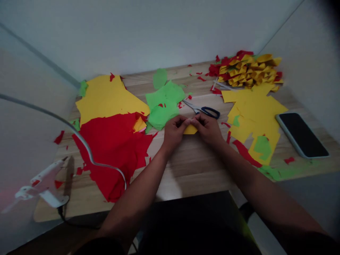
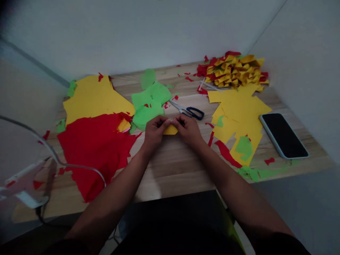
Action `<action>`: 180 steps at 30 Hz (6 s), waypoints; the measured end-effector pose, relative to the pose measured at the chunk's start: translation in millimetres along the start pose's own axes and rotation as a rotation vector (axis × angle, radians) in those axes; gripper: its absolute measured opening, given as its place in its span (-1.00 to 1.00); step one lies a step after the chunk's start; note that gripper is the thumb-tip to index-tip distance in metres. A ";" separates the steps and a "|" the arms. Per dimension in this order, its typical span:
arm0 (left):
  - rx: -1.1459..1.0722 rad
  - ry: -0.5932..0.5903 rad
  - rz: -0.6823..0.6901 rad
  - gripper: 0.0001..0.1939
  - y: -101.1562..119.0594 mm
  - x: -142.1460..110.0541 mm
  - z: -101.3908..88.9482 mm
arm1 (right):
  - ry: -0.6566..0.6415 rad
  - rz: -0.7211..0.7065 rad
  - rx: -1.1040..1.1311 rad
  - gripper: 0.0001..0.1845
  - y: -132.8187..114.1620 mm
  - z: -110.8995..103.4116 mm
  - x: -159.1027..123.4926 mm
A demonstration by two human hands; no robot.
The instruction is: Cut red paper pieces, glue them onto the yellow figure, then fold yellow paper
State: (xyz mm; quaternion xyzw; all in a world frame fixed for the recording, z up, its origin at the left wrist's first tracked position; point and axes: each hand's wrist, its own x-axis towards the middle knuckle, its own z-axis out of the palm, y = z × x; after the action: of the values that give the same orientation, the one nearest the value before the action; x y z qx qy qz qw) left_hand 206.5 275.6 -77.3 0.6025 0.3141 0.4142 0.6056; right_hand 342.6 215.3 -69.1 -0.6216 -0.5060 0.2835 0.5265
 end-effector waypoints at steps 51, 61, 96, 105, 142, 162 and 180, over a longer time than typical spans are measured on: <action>-0.049 -0.041 -0.047 -0.69 -5.3 5.5 -3.4 | 0.047 -0.042 0.036 -0.73 1.6 -3.1 -2.4; 0.052 -0.122 0.042 -0.71 -8.8 -0.2 -2.2 | 0.085 -0.011 -0.129 -0.64 -3.0 -7.8 -3.2; -0.035 -0.066 -0.131 -0.52 4.9 -0.1 -1.7 | -0.135 0.012 0.167 -0.52 -6.6 -3.2 -5.3; 0.014 -0.162 -0.047 -0.51 7.6 -7.1 4.0 | -0.128 -0.001 0.121 -0.38 -4.9 -3.1 -6.5; -0.062 -0.023 -0.107 -0.45 6.1 -2.8 2.6 | 0.054 -0.067 -0.019 -0.47 -12.0 -1.6 -14.8; -0.001 -0.170 -0.074 -0.56 6.5 -7.4 2.2 | 0.094 -0.032 0.134 -0.53 -3.5 -1.2 -8.6; -0.008 -0.009 -0.100 -0.56 8.7 -2.8 -0.3 | -0.056 -0.076 -0.024 -0.53 -6.2 -1.7 -10.1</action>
State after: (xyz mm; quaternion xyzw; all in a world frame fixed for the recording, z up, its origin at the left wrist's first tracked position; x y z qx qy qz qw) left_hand 203.9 272.6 -69.0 0.5855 0.3393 0.3821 0.6293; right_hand 338.7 204.9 -64.6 -0.6002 -0.5470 0.2743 0.5150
